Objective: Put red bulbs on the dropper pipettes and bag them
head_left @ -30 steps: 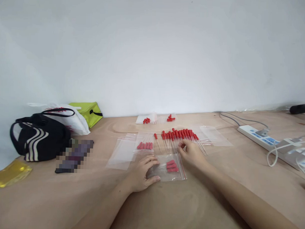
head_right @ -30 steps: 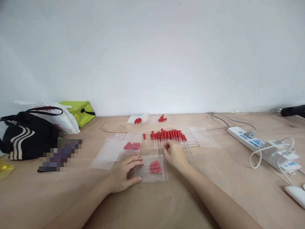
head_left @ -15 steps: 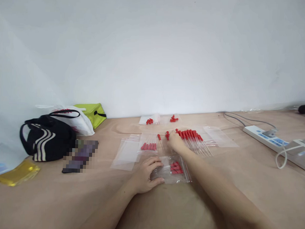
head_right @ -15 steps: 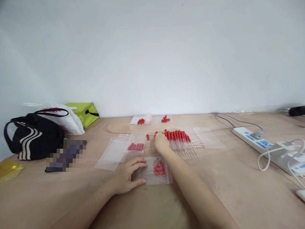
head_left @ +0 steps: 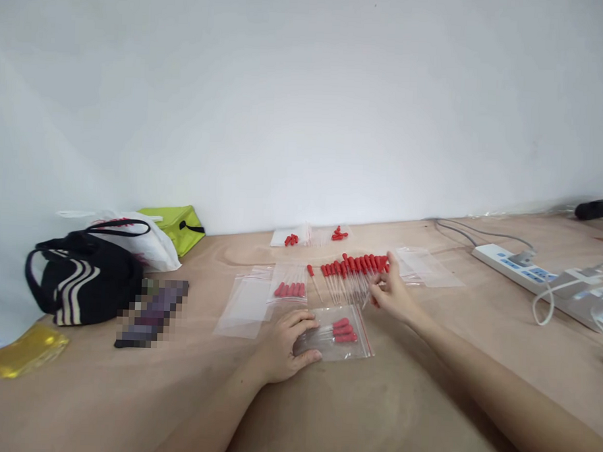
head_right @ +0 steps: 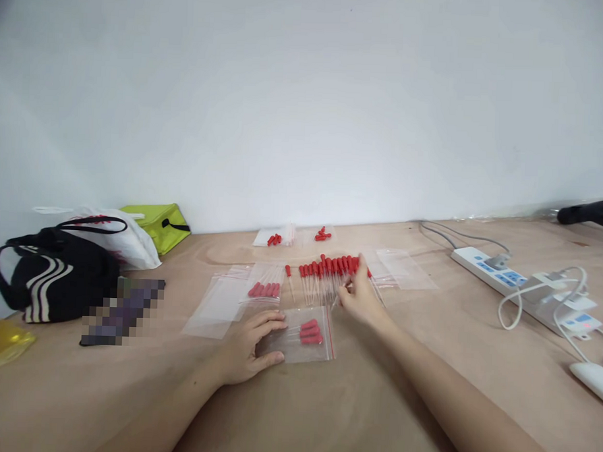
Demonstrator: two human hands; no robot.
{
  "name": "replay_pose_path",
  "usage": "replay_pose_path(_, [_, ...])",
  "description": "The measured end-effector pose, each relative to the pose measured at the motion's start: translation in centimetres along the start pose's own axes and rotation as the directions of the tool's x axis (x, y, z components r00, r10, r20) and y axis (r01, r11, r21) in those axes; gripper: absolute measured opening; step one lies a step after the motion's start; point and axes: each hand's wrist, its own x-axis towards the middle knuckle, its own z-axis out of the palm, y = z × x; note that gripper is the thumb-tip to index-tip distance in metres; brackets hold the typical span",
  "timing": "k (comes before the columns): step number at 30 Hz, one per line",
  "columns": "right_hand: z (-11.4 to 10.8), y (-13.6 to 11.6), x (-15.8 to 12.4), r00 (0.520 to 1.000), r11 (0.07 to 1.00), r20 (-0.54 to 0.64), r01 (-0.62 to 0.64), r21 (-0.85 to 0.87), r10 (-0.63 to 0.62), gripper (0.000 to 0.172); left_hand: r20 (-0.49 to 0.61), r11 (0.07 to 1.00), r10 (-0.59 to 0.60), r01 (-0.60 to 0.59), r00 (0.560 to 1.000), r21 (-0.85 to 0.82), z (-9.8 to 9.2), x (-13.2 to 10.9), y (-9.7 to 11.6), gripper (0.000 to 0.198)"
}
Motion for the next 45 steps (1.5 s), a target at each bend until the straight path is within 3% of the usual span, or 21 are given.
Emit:
replay_pose_path(3, [-0.6, 1.9, -1.8, 0.984, 0.98, -0.161, -0.039, 0.198, 0.071, 0.081, 0.015, 1.0, -0.009, 0.009, 1.0, 0.0, 0.0, 0.0, 0.1, 0.04])
replay_pose_path(6, [0.0, 2.6, -2.5, 0.968, 0.958, -0.22, -0.058, 0.28, 0.123, 0.078, 0.029, 1.0, -0.02, 0.02, 0.999, -0.001, -0.2, 0.0, 0.2, 0.04])
replay_pose_path(16, [1.9, 1.7, -3.3, 0.973, 0.874, -0.159, -0.074, 0.481, 0.17, 0.05, 0.04, 0.998, -0.064, 0.063, 0.997, 0.017, -0.5, 0.2, 0.5, 0.049])
replay_pose_path(27, [1.6, 1.0, -3.9, 0.96, 0.837, -0.099, -0.173, 0.519, 0.26, 0.047, 0.025, 0.999, -0.043, 0.043, 0.999, -0.002, -0.5, 0.1, 0.5, 0.046])
replay_pose_path(31, [1.7, 1.0, -4.2, 0.973, 0.9, 0.006, -0.215, 0.378, 0.23, 0.04, 0.018, 0.999, -0.042, 0.042, 0.999, 0.0, -0.5, 0.2, 0.5, 0.049])
replay_pose_path(39, [1.9, 2.0, -4.5, 0.976, 0.975, 0.176, -0.159, 0.157, 0.131, 0.028, 0.021, 0.999, -0.049, 0.049, 0.999, 0.005, -0.4, 0.1, 0.5, 0.049])
replay_pose_path(45, [1.8, 1.4, -3.9, 0.986, 0.983, 0.138, 0.11, -0.148, -0.089, 0.019, 0.016, 1.0, -0.029, 0.029, 0.999, 0.006, -0.4, 0.1, 0.4, 0.047])
